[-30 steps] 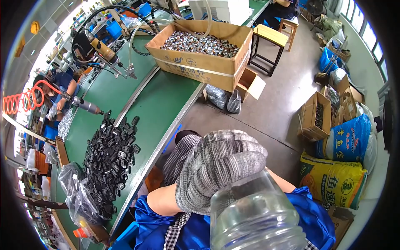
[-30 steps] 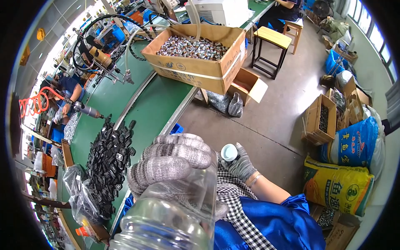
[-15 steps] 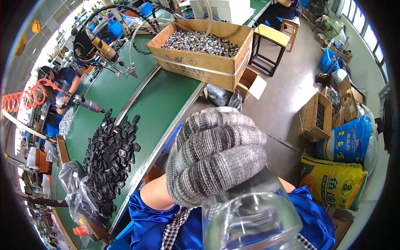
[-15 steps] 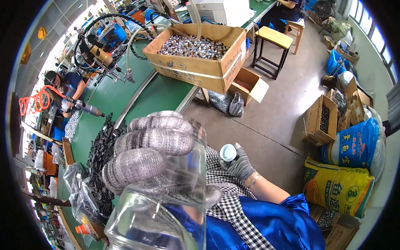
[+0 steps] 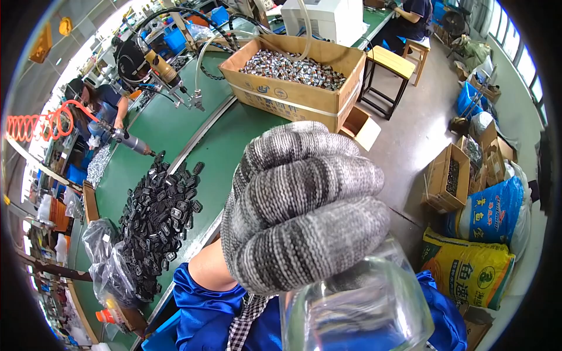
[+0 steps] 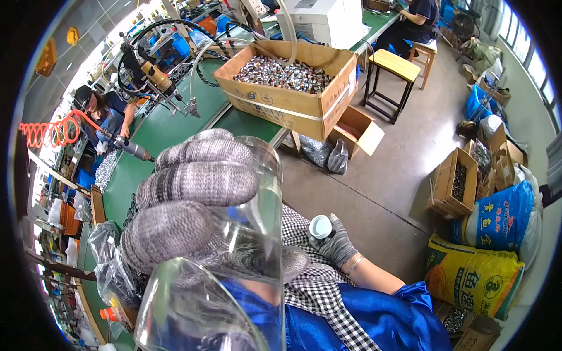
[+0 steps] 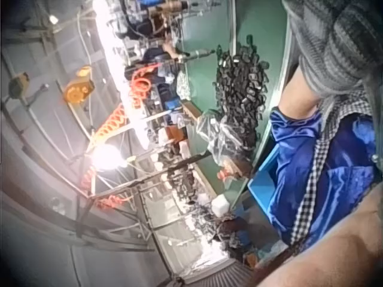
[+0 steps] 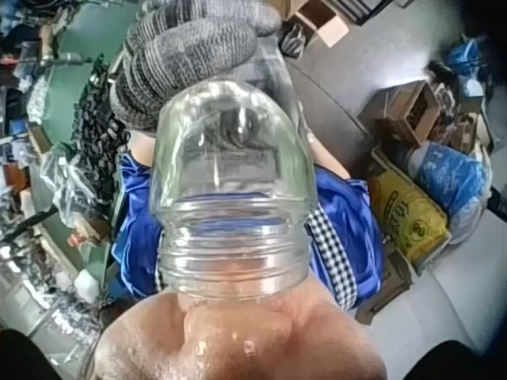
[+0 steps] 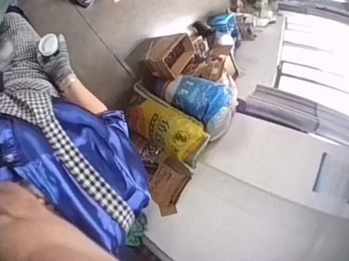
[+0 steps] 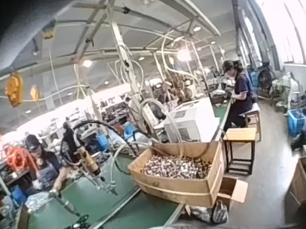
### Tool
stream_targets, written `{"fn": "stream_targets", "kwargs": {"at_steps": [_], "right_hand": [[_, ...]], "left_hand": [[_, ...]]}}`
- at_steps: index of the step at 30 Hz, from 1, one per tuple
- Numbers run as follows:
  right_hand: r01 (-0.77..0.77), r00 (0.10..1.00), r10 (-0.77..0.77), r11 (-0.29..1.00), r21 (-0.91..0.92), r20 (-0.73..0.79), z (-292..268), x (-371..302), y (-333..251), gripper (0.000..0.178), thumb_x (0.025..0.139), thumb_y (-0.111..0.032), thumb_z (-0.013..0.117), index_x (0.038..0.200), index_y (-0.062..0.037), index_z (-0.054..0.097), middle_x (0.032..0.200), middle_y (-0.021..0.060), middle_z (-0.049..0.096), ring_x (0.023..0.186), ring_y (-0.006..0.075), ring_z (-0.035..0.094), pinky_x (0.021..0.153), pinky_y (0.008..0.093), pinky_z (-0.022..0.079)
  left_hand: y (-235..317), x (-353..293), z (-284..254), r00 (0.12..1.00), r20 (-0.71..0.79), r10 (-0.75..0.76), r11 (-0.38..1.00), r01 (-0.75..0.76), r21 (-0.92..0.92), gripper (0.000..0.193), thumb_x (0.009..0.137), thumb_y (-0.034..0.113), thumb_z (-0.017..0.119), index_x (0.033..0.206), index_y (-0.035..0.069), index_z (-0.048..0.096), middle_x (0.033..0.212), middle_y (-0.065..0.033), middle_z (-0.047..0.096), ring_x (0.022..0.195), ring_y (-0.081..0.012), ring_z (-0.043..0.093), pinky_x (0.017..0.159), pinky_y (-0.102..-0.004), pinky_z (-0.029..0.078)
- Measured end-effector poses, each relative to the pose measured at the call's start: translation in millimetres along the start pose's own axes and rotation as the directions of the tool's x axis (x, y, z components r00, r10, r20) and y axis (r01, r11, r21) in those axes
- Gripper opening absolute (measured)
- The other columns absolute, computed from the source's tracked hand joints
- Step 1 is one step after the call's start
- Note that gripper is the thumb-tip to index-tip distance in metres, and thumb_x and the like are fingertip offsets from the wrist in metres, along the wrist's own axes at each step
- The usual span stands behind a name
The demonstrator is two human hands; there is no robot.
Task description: Assembling small metal and plastic components on an industrial production line.
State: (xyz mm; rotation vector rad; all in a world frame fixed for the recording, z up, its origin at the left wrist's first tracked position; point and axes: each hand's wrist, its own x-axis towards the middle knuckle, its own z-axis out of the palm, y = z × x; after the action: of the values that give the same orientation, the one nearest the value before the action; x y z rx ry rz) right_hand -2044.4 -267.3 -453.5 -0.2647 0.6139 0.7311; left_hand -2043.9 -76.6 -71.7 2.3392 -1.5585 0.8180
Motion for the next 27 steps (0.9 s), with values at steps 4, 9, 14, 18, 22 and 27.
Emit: {"fn": "stream_targets", "kwargs": {"at_steps": [4, 9, 14, 18, 22, 27], "right_hand": [[0.011, 1.000, -0.012, 0.999, -0.039, -0.013, -0.8, -0.4, 0.6, 0.048, 0.088, -0.051, 0.055, 0.111, -0.0091, 0.056, 0.105, 0.0134, 0.063, 0.095, 0.0320, 0.061, 0.072, 0.0418, 0.054], [0.003, 1.000, -0.003, 0.998, -0.061, -0.004, -2.1, -2.2, -0.6, 0.048, 0.088, -0.052, 0.054, 0.111, -0.0096, 0.057, 0.106, 0.0126, 0.063, 0.097, 0.0321, 0.061, 0.072, 0.0419, 0.054], [0.013, 1.000, -0.012, 0.999, -0.049, 0.005, -8.3, 2.4, -1.5, 0.047, 0.089, -0.052, 0.054, 0.110, -0.0099, 0.057, 0.105, 0.0121, 0.063, 0.096, 0.0316, 0.061, 0.071, 0.0420, 0.054], [0.030, 1.000, -0.029, 0.999, -0.031, 0.011, -20.3, 10.6, -1.1, 0.047, 0.089, -0.052, 0.054, 0.108, -0.0100, 0.058, 0.103, 0.0116, 0.064, 0.094, 0.0308, 0.061, 0.070, 0.0420, 0.054], [0.044, 0.999, -0.044, 0.999, -0.015, 0.015, -21.9, 12.2, 0.4, 0.046, 0.089, -0.052, 0.053, 0.107, -0.0102, 0.058, 0.102, 0.0112, 0.064, 0.093, 0.0301, 0.061, 0.069, 0.0420, 0.054], [0.041, 0.999, -0.041, 0.999, -0.021, -0.004, -12.1, 4.3, 2.2, 0.045, 0.090, -0.052, 0.053, 0.106, -0.0098, 0.058, 0.100, 0.0115, 0.064, 0.091, 0.0297, 0.061, 0.068, 0.0421, 0.055]], "left_hand": [[5.3, 10.0, -18.3, 0.967, -0.214, -0.139, 0.955, 0.073, -0.289, 0.032, 0.070, 0.022, 0.067, 0.101, 0.014, 0.070, 0.109, -0.0130, 0.066, 0.102, -0.0327, 0.062, 0.090, -0.0495, 0.045], [10.2, 17.0, -27.3, 0.975, -0.174, -0.138, 0.982, 0.113, -0.148, 0.031, 0.066, 0.020, 0.069, 0.096, 0.013, 0.071, 0.103, -0.0122, 0.067, 0.095, -0.0316, 0.063, 0.085, -0.0469, 0.047], [16.7, 21.8, -29.2, 0.974, -0.164, -0.154, 0.986, 0.141, -0.086, 0.031, 0.065, 0.020, 0.070, 0.095, 0.013, 0.071, 0.102, -0.0116, 0.067, 0.094, -0.0310, 0.064, 0.084, -0.0463, 0.048], [19.8, 22.6, -31.8, 0.966, -0.176, -0.189, 0.980, 0.174, -0.095, 0.032, 0.065, 0.020, 0.070, 0.096, 0.013, 0.071, 0.103, -0.0110, 0.067, 0.096, -0.0307, 0.063, 0.085, -0.0470, 0.047], [21.7, 20.9, -35.9, 0.955, -0.189, -0.227, 0.972, 0.210, -0.105, 0.032, 0.066, 0.020, 0.070, 0.098, 0.014, 0.071, 0.105, -0.0104, 0.066, 0.098, -0.0305, 0.062, 0.086, -0.0478, 0.047], [10.1, 17.6, -41.1, 0.976, -0.217, -0.027, 0.993, 0.052, 0.110, 0.033, 0.065, 0.020, 0.070, 0.097, 0.014, 0.071, 0.103, -0.0104, 0.067, 0.096, -0.0308, 0.063, 0.086, -0.0487, 0.046]]}}
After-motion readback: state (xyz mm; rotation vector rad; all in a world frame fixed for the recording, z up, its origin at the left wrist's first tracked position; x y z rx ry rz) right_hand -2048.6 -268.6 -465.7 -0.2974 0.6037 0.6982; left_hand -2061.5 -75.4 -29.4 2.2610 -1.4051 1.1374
